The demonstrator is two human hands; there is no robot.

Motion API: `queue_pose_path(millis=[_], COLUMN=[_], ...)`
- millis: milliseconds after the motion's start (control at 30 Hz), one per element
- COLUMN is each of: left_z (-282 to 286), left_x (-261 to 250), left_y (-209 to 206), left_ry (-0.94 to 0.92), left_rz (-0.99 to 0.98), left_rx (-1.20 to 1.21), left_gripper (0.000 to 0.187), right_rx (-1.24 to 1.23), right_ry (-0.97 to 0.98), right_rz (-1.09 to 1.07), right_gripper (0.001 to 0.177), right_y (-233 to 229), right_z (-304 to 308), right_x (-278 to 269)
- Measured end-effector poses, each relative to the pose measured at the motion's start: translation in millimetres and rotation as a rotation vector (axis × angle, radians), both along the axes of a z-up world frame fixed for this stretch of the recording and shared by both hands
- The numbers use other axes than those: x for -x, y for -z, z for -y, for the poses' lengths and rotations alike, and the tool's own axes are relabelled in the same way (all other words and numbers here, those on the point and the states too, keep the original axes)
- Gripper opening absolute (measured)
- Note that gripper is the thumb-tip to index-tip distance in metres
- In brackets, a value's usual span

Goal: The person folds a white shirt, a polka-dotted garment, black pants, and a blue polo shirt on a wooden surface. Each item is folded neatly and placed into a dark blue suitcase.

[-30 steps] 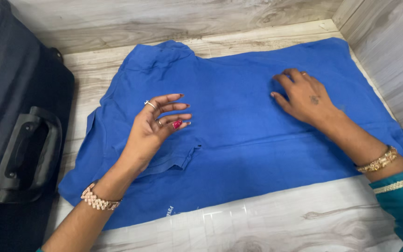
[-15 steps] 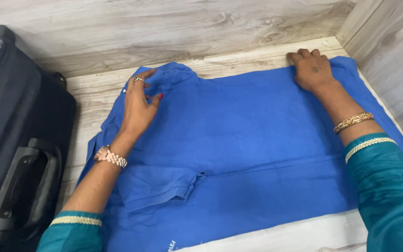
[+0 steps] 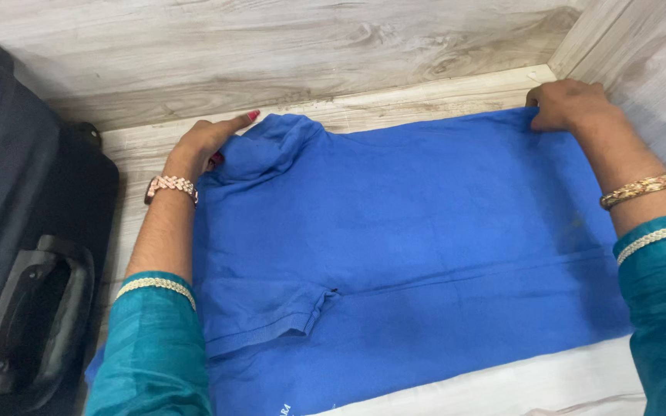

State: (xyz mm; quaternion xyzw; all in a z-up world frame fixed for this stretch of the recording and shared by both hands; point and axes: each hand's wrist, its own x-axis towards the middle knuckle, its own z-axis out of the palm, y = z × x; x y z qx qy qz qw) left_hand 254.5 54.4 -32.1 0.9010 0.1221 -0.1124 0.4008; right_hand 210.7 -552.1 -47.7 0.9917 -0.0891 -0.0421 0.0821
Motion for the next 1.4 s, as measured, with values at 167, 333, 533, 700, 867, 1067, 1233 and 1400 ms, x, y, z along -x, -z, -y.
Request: queue_pose_path(millis=[167,333,533,700,867,1067,1233,1400], left_z=[0,-15,-23,-37,-39,-33,-42,-57], left_x=[15,34,151,240,247,249,258,260], left_y=[-29,-45,-94,-106,-65,-18,-24,-27], left_ry=[0.115,0.054,0.268,0.197,0.028,-0.043,-0.053,-0.018], left_rz=[0.264,1.247,1.083,0.681,0.41,0.276,0.523,0.417], left_rx=[-0.256,-0.301,0.074,0.395,-0.515,-0.501,-0.283,-0.224], left_gripper=[0.039,0.016,0.016,0.045,0.05,0.068,0.054,0.057], right_rx=[-0.092,-0.135,-0.203,-0.134,-0.021,0.01,-0.006,0.077], right_ry=[-0.192,-0.182,-0.276,-0.391,-0.376,-0.337,-0.213,-0.215], right_rz=[0.363,0.457,0.718,0.752,0.681,0.745,0.798,0.714], right_gripper=[0.034,0.024,0.02,0.038,0.059,0.047,0.027,0.015], right_y=[-17,-28,-26,-6,20,43,52,61], right_z=[20,14,-7,-15,-3,21,38,42], right_x=[30,54,130,205,220,214,210,209])
